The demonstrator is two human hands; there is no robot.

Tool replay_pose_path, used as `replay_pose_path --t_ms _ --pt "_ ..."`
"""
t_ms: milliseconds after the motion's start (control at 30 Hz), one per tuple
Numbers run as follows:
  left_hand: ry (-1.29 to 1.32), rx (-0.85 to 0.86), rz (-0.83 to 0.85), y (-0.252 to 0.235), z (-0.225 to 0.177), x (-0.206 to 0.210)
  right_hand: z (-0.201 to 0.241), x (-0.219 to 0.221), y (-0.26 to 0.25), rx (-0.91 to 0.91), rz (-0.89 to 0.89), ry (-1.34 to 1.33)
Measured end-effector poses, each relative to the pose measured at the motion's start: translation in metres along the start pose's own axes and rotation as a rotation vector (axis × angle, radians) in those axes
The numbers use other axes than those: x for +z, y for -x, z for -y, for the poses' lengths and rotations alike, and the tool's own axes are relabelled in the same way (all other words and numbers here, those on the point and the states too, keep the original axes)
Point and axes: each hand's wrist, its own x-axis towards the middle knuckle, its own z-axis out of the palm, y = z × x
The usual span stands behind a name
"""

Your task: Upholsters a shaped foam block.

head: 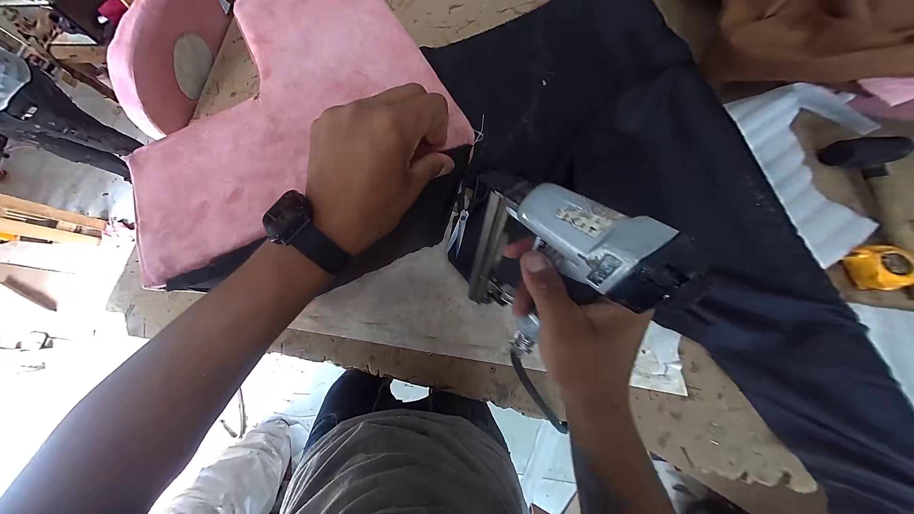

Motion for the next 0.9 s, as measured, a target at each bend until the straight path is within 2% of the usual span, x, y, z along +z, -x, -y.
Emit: replay_pose_path --t_ms 167,300,733,833,900 --pt "-0.010 0.002 0.006 -0.001 0.000 -0.001 -0.004 0.032 -0.007 -0.046 -0.020 -0.001" --pt "-0.004 0.012 0.013 -0.001 0.001 -0.002 -0.008 0.033 -0.010 -0.081 -0.022 -0.052" --pt "-0.018 0.040 0.020 0.003 0.000 -0.002 -0.004 0.038 -0.002 -0.029 -0.063 0.092" --pt "-0.034 0.057 0.016 0.026 0.004 -0.013 -0.007 0.036 -0.005 -0.027 -0.036 0.062" --pt "-0.064 0.058 -0.060 0.048 0.010 -0.013 -0.008 0.036 -0.005 -0.028 -0.039 0.055"
